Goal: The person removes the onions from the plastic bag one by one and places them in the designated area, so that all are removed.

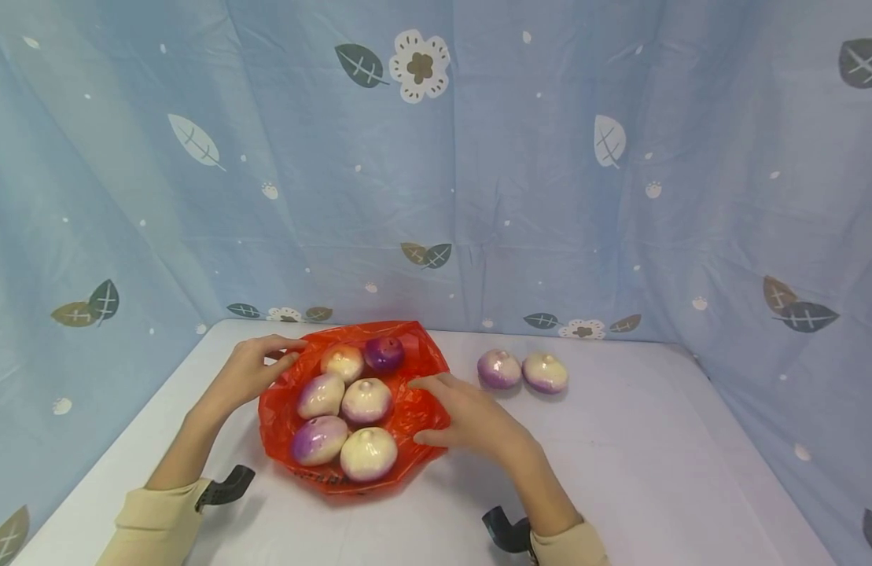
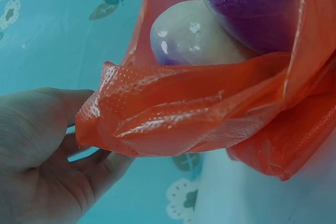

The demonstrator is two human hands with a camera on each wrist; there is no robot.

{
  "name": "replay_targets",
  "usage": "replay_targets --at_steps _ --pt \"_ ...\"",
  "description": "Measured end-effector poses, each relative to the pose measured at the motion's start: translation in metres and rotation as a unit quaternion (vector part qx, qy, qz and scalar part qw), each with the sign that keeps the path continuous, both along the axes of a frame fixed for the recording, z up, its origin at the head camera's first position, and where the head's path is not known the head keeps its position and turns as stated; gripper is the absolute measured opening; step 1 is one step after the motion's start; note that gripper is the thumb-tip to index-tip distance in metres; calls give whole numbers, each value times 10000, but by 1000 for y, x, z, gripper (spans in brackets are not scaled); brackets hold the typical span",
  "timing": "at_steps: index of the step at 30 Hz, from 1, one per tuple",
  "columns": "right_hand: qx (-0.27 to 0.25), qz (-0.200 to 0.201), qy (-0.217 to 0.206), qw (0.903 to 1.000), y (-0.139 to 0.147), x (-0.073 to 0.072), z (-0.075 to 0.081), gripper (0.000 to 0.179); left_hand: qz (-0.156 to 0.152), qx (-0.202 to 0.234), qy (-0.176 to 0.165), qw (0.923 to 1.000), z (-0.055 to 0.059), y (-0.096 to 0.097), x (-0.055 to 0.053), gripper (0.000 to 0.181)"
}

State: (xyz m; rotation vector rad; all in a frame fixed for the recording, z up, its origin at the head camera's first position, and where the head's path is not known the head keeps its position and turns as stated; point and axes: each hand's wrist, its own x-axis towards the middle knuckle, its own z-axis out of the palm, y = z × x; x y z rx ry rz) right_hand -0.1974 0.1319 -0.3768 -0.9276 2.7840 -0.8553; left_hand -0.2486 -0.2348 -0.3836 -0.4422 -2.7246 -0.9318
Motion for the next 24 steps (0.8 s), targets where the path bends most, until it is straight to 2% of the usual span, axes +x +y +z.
replay_targets --at_steps 16,24 --pt "368 874 -123 9954 -30 13 -12 61 -2 32 6 10000 -1 0 0 26" --pt "564 1042 -251 9926 -38 16 -20 63 23 59 -75 10000 -1 0 1 26"
